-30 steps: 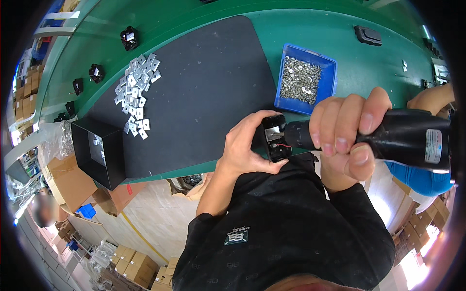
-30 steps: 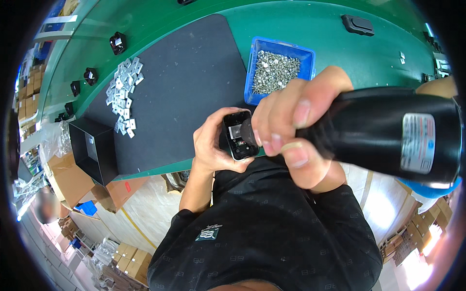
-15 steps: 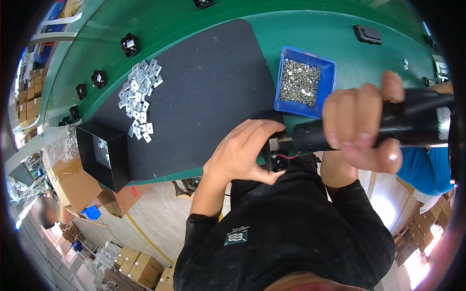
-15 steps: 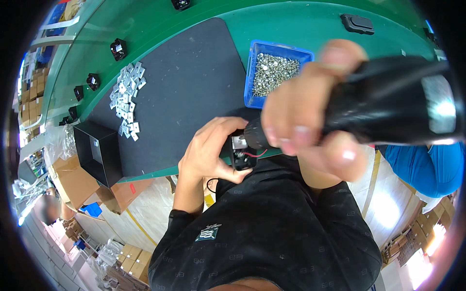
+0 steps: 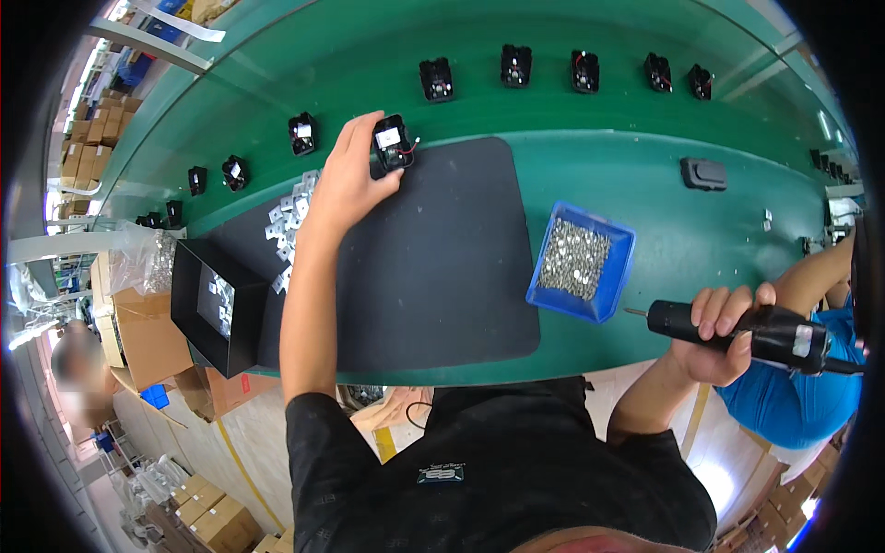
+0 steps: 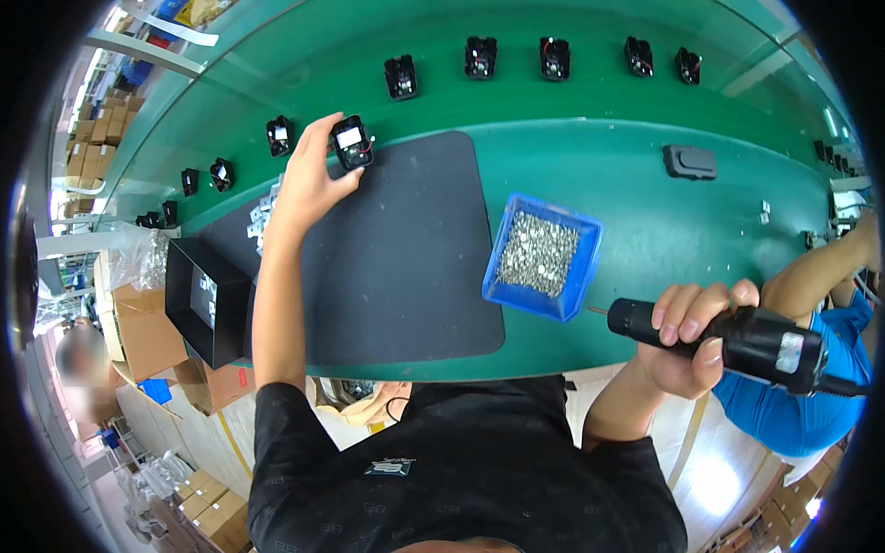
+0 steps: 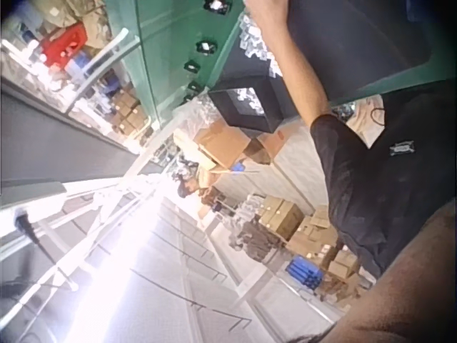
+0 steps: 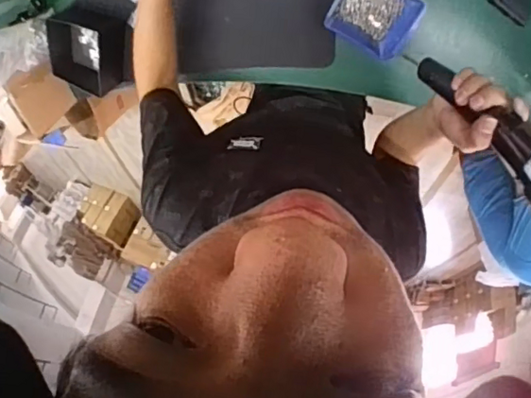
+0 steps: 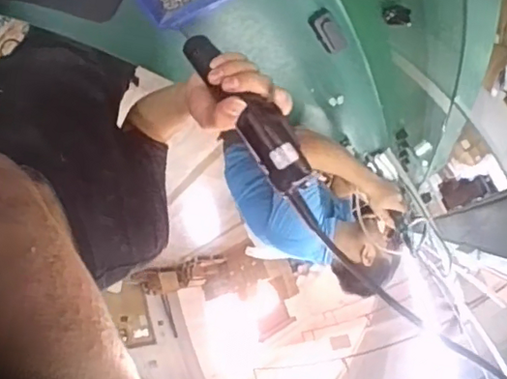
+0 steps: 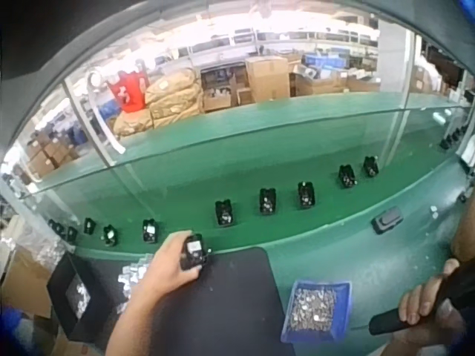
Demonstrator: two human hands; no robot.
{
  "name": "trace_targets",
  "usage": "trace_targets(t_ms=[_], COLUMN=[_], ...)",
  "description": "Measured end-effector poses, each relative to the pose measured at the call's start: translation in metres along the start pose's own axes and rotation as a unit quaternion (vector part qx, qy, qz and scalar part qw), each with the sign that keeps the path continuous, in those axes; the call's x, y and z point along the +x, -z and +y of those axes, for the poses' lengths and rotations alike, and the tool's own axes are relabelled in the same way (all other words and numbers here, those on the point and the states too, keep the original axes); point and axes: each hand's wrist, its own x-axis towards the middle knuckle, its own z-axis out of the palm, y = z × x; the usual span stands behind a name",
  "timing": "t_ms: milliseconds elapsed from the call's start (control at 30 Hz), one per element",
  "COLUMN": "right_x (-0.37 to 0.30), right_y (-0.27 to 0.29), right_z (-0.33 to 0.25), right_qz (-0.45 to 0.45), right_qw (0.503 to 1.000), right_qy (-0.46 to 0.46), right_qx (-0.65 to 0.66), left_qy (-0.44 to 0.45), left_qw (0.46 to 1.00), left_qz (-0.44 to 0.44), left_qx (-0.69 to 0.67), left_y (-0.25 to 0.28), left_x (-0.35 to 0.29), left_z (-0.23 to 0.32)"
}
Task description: Assembling electronic components using an electric screwdriver.
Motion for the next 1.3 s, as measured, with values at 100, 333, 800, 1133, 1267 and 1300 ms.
trace_targets(t_ms=[100,333,800,1133,1267,1300], right_x=[-0.001,0.001,-0.001,0.001,-0.004,-0.006], right_y=[0.017,0.045,0.06,0.058,0.053,0.051], right_z=[-0.001,0.0,-0.008,0.001,0.002,0.0], right_qz=[0.0,0.032,-0.019,-0.064,-0.045,-0.03], right_qw=[0.998,0.984,0.983,0.987,0.988,0.985], right_qy=[0.023,0.052,0.065,0.049,0.046,0.054], right_qx=[-0.066,-0.165,-0.172,-0.137,-0.142,-0.161], left_qy=[-0.04,0.075,-0.119,0.023,0.045,0.033], left_qw=[0.998,0.978,0.974,0.995,0.999,0.999], left_qz=[-0.013,-0.194,-0.005,-0.031,-0.024,0.027], left_qx=[0.055,-0.006,0.191,0.094,0.01,-0.003], left_y=[-0.001,-0.003,-0.038,-0.018,-0.006,-0.002], left_x=[0.034,0.075,0.089,-0.095,-0.102,-0.101], left_z=[-0.021,-0.049,0.01,0.064,0.068,0.062])
